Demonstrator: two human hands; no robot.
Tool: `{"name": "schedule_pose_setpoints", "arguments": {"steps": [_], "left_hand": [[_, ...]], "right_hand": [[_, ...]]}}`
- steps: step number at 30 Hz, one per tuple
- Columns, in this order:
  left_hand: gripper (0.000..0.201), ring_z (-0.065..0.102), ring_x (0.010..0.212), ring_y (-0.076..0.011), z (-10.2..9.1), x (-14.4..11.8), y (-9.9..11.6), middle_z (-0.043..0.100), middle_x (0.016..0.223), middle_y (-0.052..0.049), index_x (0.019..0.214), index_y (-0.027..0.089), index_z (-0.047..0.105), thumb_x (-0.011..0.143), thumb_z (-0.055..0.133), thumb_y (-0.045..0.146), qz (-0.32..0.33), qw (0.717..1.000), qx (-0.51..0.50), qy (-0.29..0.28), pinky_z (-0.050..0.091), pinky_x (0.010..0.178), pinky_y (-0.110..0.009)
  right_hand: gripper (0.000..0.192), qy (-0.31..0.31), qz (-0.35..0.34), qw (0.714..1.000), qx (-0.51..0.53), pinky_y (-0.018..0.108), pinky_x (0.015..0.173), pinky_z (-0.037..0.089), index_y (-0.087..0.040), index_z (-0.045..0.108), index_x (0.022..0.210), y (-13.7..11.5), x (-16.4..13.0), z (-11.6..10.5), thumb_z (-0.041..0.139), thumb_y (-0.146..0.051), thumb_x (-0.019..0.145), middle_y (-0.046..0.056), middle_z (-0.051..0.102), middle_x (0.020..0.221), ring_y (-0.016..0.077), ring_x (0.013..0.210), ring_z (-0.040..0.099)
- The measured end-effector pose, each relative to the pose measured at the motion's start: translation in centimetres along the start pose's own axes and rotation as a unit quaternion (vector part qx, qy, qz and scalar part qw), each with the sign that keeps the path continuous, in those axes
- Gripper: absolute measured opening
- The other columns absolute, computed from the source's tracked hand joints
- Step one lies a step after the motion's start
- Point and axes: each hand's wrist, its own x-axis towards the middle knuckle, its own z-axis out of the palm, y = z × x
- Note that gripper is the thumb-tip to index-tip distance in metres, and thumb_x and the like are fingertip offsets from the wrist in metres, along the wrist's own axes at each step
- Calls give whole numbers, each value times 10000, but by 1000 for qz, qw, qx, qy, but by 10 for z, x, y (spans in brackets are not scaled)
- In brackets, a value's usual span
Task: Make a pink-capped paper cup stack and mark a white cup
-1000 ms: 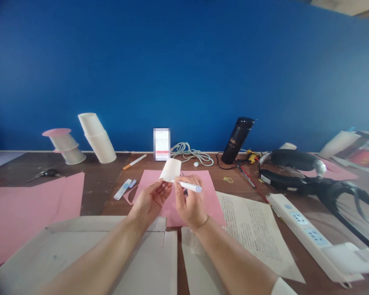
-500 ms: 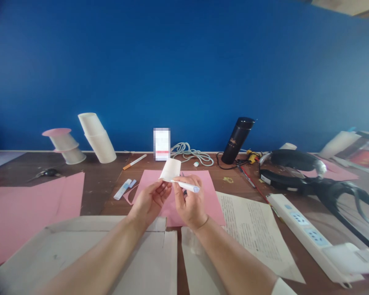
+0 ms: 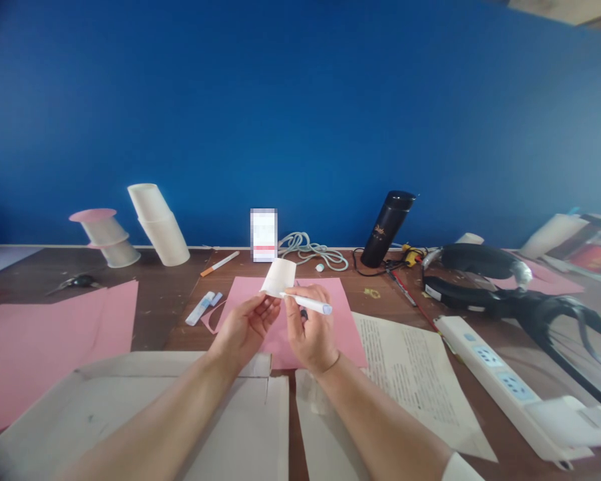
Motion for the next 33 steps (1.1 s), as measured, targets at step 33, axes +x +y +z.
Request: {"name": "schedule_pose_setpoints", "arguments": {"steps": [33], "left_hand": [[96, 665, 735, -137, 1, -1, 0, 675, 730, -74, 764, 82, 645, 803, 559, 100, -2, 1000, 4, 1, 554, 743, -244]], "right_hand": [[134, 1, 6, 1000, -30, 366, 764, 485, -190, 598, 942, 3, 1, 1, 482, -234, 892, 77, 649, 886, 202, 846, 602]]}}
